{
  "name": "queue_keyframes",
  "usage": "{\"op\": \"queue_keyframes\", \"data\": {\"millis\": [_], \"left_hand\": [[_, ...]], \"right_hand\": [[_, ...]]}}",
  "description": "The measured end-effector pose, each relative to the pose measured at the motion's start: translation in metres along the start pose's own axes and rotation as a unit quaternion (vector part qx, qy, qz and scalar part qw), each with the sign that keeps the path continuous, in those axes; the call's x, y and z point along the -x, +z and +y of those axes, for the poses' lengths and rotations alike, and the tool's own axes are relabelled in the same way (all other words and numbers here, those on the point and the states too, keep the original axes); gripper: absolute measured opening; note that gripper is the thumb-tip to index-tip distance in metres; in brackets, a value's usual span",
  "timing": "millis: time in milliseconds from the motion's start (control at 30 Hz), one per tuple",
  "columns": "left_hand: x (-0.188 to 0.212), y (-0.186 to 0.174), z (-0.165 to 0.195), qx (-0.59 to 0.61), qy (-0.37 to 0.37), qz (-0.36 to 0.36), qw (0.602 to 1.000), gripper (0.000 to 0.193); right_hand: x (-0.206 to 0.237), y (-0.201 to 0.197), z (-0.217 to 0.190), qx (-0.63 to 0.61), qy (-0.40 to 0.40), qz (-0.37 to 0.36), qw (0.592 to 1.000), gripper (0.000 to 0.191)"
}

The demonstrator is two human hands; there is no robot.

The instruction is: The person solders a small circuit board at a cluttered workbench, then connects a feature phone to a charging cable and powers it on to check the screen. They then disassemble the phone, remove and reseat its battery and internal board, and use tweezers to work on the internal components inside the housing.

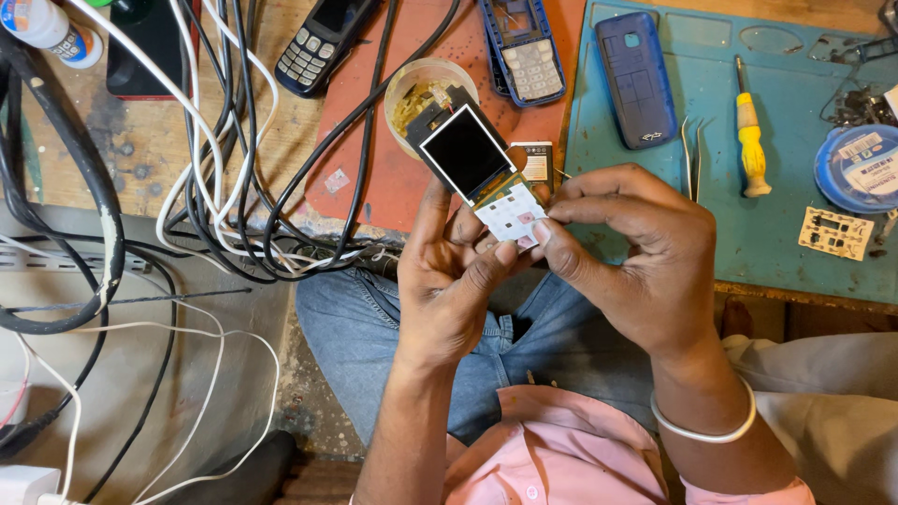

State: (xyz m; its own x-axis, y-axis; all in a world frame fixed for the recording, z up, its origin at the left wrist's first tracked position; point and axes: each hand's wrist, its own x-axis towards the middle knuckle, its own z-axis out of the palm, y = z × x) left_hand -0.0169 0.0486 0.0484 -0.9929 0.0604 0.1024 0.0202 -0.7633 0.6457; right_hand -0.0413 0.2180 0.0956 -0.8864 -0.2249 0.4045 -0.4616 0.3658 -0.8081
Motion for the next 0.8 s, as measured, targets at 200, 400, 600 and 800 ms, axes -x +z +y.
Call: {"op": "queue_keyframes", "data": {"millis": [200,400,600,800], "left_hand": [[0.0,-0.002,-0.002,-0.009,0.0,0.005,1.0,0.077],[-0.002,-0.003,-0.007,-0.005,0.004,0.01,1.0,0.075],[-0.003,-0.003,-0.007,-0.012,0.001,0.018,1.0,0.073],[0.0,-0.004,-0.001,0.001,0.0,-0.005,1.0,0.07]], "right_hand": [[-0.001,0.005,-0.01,0.106,-0.045,0.03,0.993,0.018],[-0.004,0.011,-0.017,0.197,-0.086,0.064,0.975,0.017],[-0.01,0.012,-0.024,0.234,-0.117,0.075,0.962,0.021],[-0.012,-0.003,-0.009,0.056,0.013,0.061,0.996,0.019]]}}
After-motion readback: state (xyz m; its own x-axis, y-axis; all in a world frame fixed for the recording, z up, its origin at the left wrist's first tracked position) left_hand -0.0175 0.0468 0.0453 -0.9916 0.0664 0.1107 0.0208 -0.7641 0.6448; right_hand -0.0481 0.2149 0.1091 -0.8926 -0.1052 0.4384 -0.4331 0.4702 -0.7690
